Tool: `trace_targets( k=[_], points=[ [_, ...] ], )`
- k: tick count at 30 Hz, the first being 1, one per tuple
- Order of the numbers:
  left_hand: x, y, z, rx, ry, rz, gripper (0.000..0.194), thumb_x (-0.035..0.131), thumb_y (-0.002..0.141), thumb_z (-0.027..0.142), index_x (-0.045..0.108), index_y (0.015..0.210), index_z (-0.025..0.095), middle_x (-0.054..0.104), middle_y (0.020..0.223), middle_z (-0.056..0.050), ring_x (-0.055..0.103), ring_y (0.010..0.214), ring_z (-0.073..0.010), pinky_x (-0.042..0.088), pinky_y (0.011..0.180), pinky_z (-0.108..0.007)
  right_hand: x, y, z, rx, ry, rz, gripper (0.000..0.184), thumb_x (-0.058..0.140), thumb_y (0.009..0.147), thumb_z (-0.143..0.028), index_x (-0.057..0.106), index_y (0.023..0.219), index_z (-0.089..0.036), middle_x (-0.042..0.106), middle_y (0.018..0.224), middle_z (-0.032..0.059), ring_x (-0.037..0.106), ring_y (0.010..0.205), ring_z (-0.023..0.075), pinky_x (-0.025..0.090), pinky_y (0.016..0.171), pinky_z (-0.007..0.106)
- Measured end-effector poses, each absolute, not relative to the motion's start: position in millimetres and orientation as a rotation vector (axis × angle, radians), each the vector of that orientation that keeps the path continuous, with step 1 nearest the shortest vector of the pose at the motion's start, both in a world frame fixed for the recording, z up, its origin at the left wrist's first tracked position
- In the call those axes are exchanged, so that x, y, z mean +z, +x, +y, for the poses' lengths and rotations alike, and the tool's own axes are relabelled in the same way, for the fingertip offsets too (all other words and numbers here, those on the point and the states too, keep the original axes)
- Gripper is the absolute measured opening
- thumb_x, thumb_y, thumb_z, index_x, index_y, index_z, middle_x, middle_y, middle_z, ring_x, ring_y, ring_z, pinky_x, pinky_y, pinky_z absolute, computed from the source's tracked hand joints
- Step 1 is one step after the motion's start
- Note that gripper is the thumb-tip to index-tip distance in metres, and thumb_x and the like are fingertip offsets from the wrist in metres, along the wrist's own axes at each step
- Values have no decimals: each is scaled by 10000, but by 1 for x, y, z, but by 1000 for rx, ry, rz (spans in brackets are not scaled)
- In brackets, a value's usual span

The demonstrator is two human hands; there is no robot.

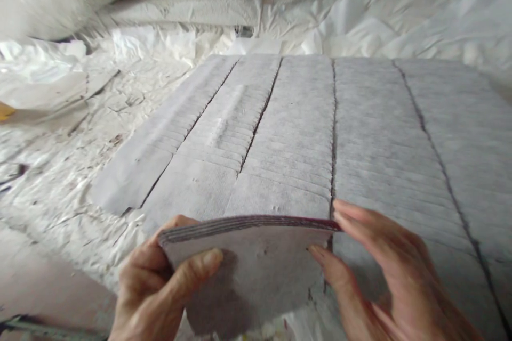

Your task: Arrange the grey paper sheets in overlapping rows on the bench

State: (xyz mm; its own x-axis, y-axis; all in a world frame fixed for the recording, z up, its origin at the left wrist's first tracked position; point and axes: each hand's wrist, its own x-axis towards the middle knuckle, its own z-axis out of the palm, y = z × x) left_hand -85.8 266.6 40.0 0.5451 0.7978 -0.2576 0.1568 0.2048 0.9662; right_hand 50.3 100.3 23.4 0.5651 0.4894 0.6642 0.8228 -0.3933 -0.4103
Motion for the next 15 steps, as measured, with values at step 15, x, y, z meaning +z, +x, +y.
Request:
trace_targets(
  k=[15],
  points=[
    [68, -126, 252, 418, 859, 1053, 402, 854, 529, 277, 670, 878, 203, 661, 630, -27, 583, 459, -152, 507, 471, -240, -8, 7, 114, 164, -1726, -867, 266, 557, 974, -418, 598, 1140, -214, 614, 971, -8, 623, 788, 147, 535, 683, 159]
  ],
)
